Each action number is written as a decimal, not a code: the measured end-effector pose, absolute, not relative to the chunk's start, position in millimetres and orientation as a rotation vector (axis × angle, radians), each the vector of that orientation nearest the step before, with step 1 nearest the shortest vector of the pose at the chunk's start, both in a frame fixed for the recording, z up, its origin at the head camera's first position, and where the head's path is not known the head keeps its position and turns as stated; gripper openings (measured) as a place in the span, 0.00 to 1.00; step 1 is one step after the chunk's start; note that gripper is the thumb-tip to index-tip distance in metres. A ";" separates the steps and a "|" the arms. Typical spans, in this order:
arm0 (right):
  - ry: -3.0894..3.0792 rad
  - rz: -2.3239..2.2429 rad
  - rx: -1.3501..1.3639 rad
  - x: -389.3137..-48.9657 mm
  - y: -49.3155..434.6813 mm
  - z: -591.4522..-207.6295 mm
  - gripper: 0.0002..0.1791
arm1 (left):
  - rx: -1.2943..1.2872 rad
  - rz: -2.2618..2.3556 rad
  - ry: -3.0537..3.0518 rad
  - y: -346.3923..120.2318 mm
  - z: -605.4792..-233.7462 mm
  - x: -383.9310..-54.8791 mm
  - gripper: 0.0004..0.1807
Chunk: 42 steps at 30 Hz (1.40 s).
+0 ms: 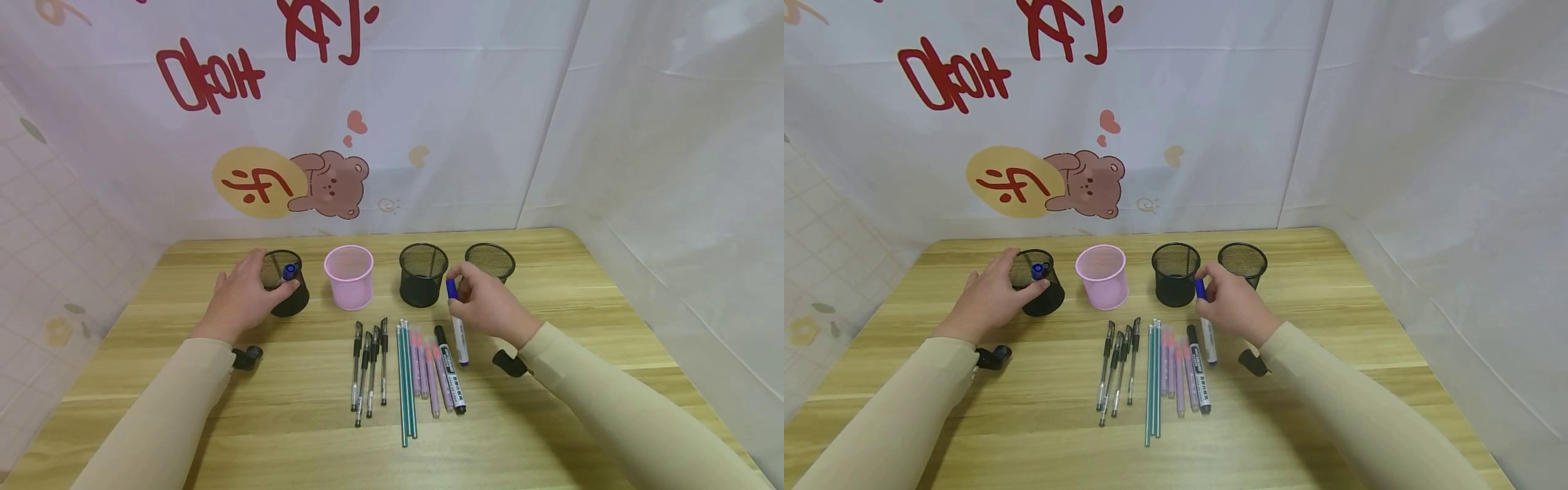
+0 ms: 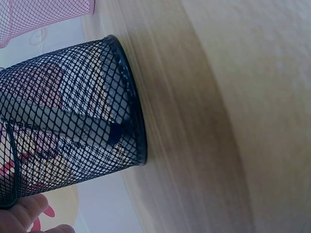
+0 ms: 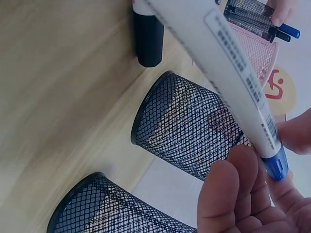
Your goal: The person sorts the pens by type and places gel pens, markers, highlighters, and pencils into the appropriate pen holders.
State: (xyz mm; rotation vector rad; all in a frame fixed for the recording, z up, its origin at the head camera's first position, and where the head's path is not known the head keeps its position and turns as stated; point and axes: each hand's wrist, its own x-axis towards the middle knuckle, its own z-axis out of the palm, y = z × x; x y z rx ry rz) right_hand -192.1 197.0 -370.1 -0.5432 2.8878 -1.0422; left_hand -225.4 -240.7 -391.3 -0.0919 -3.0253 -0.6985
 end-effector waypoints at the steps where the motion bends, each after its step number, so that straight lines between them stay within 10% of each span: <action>1: 2.892 -1.052 -0.548 -192.1 196.9 -370.1 0.19 | -0.092 -0.697 -3.026 -240.7 -391.4 -225.3 0.62; 42: 2.776 -1.827 -0.622 -195.6 141.0 -363.4 0.20 | -0.099 -0.697 -3.022 -240.2 -390.1 -224.0 0.62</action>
